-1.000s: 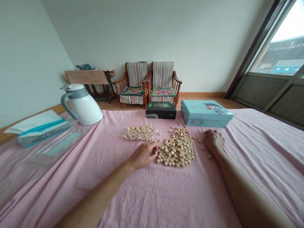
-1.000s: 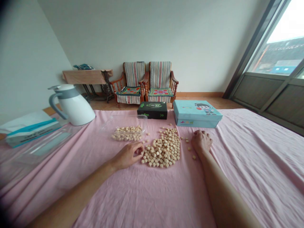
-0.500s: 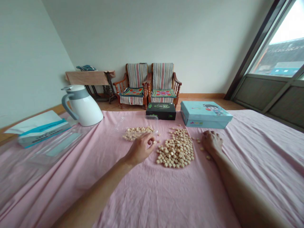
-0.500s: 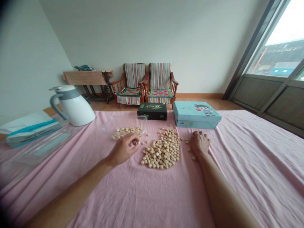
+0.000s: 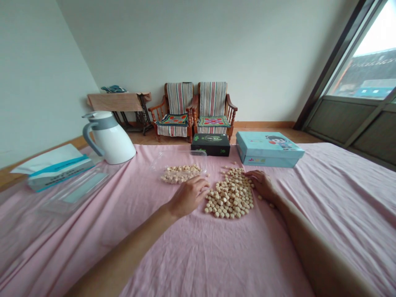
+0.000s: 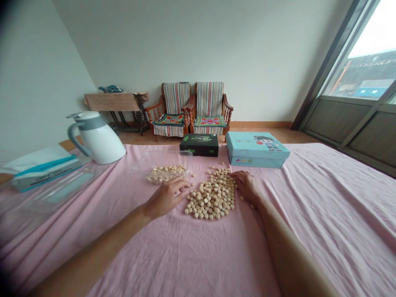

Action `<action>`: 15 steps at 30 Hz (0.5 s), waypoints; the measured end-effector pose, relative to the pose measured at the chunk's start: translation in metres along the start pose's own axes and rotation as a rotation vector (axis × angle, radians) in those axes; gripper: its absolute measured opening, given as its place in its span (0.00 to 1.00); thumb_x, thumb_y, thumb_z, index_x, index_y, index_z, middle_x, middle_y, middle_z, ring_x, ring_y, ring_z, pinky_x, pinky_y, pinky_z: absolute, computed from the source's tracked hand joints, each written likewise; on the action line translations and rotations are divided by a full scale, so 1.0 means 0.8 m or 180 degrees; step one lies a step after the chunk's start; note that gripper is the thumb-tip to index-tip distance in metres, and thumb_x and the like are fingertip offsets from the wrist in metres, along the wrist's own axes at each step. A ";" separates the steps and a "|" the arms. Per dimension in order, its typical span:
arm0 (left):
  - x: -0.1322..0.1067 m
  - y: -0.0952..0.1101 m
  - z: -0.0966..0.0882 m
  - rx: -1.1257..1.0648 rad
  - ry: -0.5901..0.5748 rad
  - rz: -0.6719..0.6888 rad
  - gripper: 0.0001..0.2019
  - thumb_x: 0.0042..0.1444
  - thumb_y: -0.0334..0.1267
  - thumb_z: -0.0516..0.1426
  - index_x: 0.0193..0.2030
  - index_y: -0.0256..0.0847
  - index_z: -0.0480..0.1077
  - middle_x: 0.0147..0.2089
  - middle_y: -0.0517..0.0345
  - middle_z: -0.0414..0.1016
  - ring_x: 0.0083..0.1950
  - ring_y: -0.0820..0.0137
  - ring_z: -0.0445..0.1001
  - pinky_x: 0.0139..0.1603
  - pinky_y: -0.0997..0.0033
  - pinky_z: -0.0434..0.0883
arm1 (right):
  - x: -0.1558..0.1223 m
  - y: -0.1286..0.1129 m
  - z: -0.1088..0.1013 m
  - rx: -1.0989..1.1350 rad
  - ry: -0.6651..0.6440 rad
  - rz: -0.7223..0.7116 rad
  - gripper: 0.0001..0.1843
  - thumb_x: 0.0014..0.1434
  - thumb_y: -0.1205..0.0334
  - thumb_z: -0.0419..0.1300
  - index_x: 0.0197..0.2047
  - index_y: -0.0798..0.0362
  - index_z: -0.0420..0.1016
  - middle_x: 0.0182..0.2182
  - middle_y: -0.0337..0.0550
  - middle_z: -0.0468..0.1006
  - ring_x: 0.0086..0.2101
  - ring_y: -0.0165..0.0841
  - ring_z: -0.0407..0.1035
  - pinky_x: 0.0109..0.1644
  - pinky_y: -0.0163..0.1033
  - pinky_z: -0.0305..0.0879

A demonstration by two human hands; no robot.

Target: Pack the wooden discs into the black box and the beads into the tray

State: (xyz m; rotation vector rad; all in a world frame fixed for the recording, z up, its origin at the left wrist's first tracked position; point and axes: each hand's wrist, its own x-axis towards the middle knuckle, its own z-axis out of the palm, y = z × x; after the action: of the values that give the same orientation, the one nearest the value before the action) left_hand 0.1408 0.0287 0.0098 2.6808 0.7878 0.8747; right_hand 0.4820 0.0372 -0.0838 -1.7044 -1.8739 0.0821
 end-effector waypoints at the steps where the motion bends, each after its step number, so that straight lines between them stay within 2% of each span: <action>1: 0.000 0.001 0.007 -0.0082 -0.0212 -0.0105 0.07 0.56 0.28 0.56 0.41 0.39 0.71 0.40 0.55 0.73 0.40 0.70 0.72 0.41 0.72 0.69 | 0.000 0.000 -0.001 0.0012 0.0106 0.0098 0.20 0.60 0.67 0.45 0.46 0.53 0.75 0.46 0.46 0.77 0.46 0.35 0.68 0.52 0.41 0.61; 4: 0.002 -0.002 0.025 -0.0232 -0.0531 -0.0345 0.14 0.52 0.26 0.58 0.46 0.39 0.72 0.44 0.54 0.73 0.43 0.69 0.72 0.44 0.70 0.69 | -0.004 0.000 -0.009 -0.0469 0.0416 0.0765 0.21 0.59 0.69 0.43 0.48 0.56 0.74 0.46 0.50 0.76 0.46 0.38 0.68 0.50 0.43 0.61; 7: 0.005 -0.003 0.034 -0.0243 -0.0624 -0.0400 0.11 0.52 0.26 0.58 0.41 0.39 0.74 0.42 0.54 0.73 0.44 0.68 0.71 0.46 0.70 0.68 | -0.010 -0.004 -0.020 -0.1097 0.0269 0.1267 0.21 0.60 0.66 0.44 0.51 0.56 0.73 0.51 0.53 0.72 0.49 0.46 0.65 0.49 0.50 0.59; 10: 0.005 -0.002 0.040 -0.0149 -0.0586 -0.0502 0.06 0.51 0.24 0.57 0.33 0.37 0.73 0.37 0.55 0.73 0.42 0.68 0.71 0.44 0.70 0.68 | -0.013 -0.007 -0.026 -0.1251 0.0082 0.1364 0.22 0.61 0.65 0.44 0.53 0.55 0.71 0.54 0.52 0.70 0.50 0.48 0.62 0.48 0.51 0.58; 13: 0.003 0.000 0.041 -0.0091 -0.0527 -0.0457 0.07 0.51 0.23 0.57 0.31 0.37 0.72 0.36 0.56 0.73 0.41 0.69 0.72 0.43 0.72 0.68 | -0.012 -0.009 -0.026 -0.1227 0.0056 0.1445 0.22 0.61 0.65 0.44 0.54 0.54 0.70 0.55 0.50 0.70 0.51 0.47 0.62 0.49 0.50 0.57; 15: 0.005 0.000 0.034 -0.0076 -0.0385 -0.0328 0.07 0.52 0.23 0.56 0.31 0.38 0.72 0.36 0.56 0.73 0.40 0.69 0.72 0.42 0.72 0.68 | -0.011 -0.010 -0.026 -0.1211 0.0042 0.1486 0.22 0.61 0.65 0.44 0.53 0.53 0.70 0.54 0.50 0.70 0.51 0.46 0.61 0.49 0.49 0.57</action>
State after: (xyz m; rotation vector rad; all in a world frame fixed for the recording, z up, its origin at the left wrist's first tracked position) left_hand 0.1600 0.0295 -0.0102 2.6175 0.8727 0.6867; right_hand 0.4845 0.0207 -0.0667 -2.3714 -1.5125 -0.1087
